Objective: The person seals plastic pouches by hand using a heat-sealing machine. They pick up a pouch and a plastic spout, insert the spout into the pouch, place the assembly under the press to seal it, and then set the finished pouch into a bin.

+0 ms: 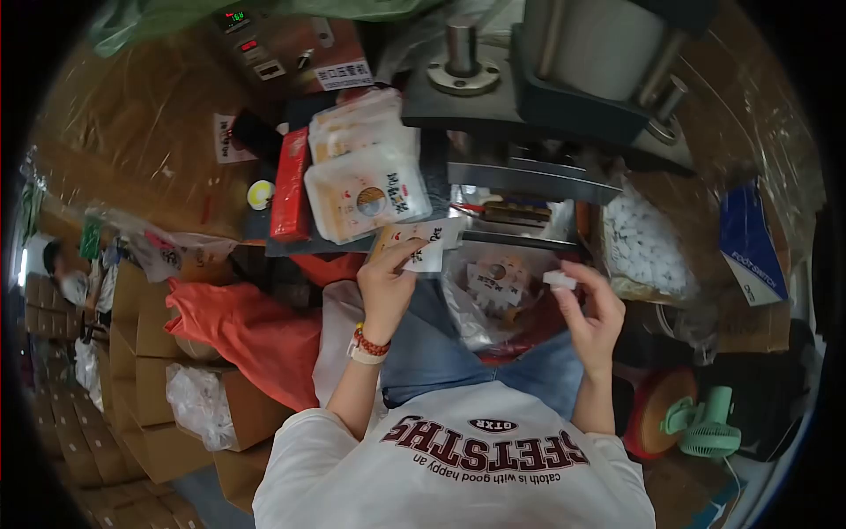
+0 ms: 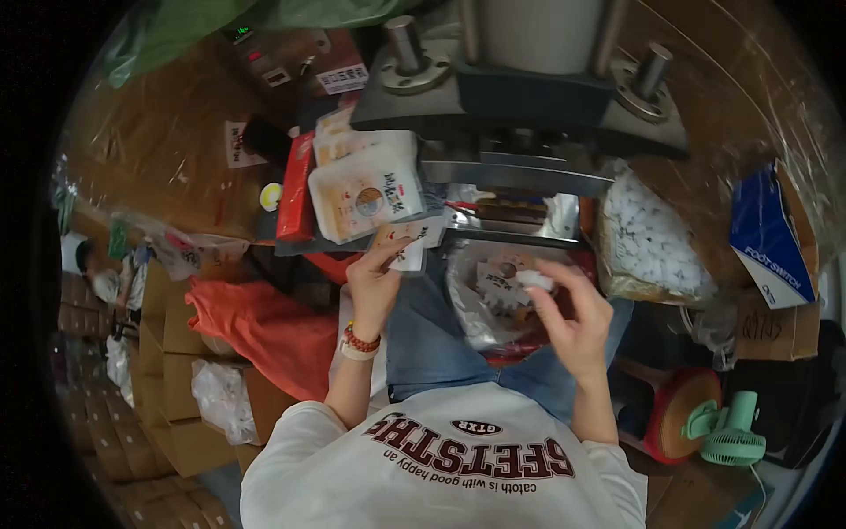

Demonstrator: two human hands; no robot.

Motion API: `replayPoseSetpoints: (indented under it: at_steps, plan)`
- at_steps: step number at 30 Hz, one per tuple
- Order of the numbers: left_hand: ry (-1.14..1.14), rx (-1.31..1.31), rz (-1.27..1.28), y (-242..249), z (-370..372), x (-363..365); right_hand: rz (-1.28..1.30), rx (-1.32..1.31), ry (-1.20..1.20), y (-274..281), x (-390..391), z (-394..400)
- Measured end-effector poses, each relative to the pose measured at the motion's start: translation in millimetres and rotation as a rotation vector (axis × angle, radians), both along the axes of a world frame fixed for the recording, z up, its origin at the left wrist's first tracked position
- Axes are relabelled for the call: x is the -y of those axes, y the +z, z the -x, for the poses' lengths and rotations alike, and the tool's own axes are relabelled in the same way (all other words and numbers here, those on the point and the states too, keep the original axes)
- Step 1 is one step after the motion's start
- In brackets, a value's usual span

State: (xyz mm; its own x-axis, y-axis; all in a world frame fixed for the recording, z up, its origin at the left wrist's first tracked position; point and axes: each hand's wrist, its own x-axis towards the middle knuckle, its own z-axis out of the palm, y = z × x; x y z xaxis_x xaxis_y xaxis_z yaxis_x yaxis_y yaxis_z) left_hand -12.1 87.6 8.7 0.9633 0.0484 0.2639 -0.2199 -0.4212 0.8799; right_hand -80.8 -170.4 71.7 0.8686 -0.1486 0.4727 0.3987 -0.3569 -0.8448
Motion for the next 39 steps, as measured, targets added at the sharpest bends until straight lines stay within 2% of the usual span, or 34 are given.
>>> replayPoseSetpoints:
  at_steps: [1,3,5,6,7,9,11,12,14,15,16,17,18,20,21,22,24,25,27,28,30,31,33,34,35,37,38,39]
  plan:
    - [-0.004,0.105,-0.017,8,9,8,0.184,0.144,0.053,12,-2,1]
    - [-0.033,0.301,-0.108,23,20,21,0.312,0.352,0.039,19,-5,-3]
    - [-0.084,0.345,-0.199,39,29,34,0.372,0.351,0.015,20,-11,-9]
    - [-0.119,0.401,-0.291,44,32,39,0.497,0.357,0.095,19,-11,-14]
    - [-0.131,0.399,-0.291,45,32,41,0.621,0.365,0.178,18,-9,-16]
    - [-0.323,0.406,-0.246,49,32,43,0.609,0.375,0.209,24,2,-16]
    - [-0.424,0.305,-0.233,54,36,45,0.451,0.358,0.392,30,15,-14]
    - [-0.476,0.247,-0.185,50,35,49,0.451,0.354,0.384,27,18,-16]
    - [-0.532,0.182,-0.139,35,32,56,0.341,0.176,0.365,14,22,-21]
    - [-0.517,-0.223,-0.02,19,27,61,0.339,0.173,0.362,8,22,-22]
    - [-0.483,-0.625,0.1,2,24,66,0.298,0.091,0.192,2,22,-24]
    - [-0.476,-0.564,0.431,-19,23,79,0.257,0.01,0.024,-1,21,-26]
    - [-0.474,-0.559,0.431,-15,19,85,0.146,-0.049,-0.012,-5,32,-23]
    - [-0.35,-0.699,0.683,-4,5,94,0.281,-0.078,-0.166,13,57,-21]
    - [-0.394,-0.689,0.716,-4,-6,93,0.234,-0.104,-0.261,13,67,-24]
    - [-0.405,-0.711,0.764,0,-15,94,0.233,-0.105,-0.255,9,76,-34]
    - [-0.416,-0.716,0.792,-2,-32,95,0.746,-0.03,-0.526,-8,89,-55]
    - [-0.406,-0.712,0.791,-13,-38,93,0.741,-0.026,-0.517,-26,94,-58]
    - [-0.455,-0.767,0.789,-31,-50,89,0.841,-0.286,-0.474,-59,102,-73]
    - [-0.387,-0.726,0.805,-17,-43,96,0.84,-0.313,-0.446,-60,103,-71]
    - [-0.428,-0.712,0.678,-5,-42,90,0.792,-0.31,-0.415,-62,106,-70]
    - [-0.417,-0.561,0.55,1,-42,83,0.757,-0.315,-0.414,-61,108,-70]
    - [0.028,-0.147,-0.211,-7,-61,53,0.736,-0.282,-0.369,-60,112,-73]
    - [0.229,0.2,-0.57,6,-57,41,0.763,-0.247,-0.351,-63,115,-74]
    - [0.232,0.198,-0.573,-3,-54,25,0.789,-0.214,-0.333,-67,117,-75]
    - [0.119,0.154,-1.04,-23,-43,-2,0.768,-0.202,-0.336,-73,122,-79]
    - [0.01,0.35,-1.011,-24,-32,-11,0.745,-0.183,-0.345,-73,124,-82]
    - [0.008,0.36,-1.015,-23,-24,-16,0.739,-0.179,-0.353,-67,121,-82]
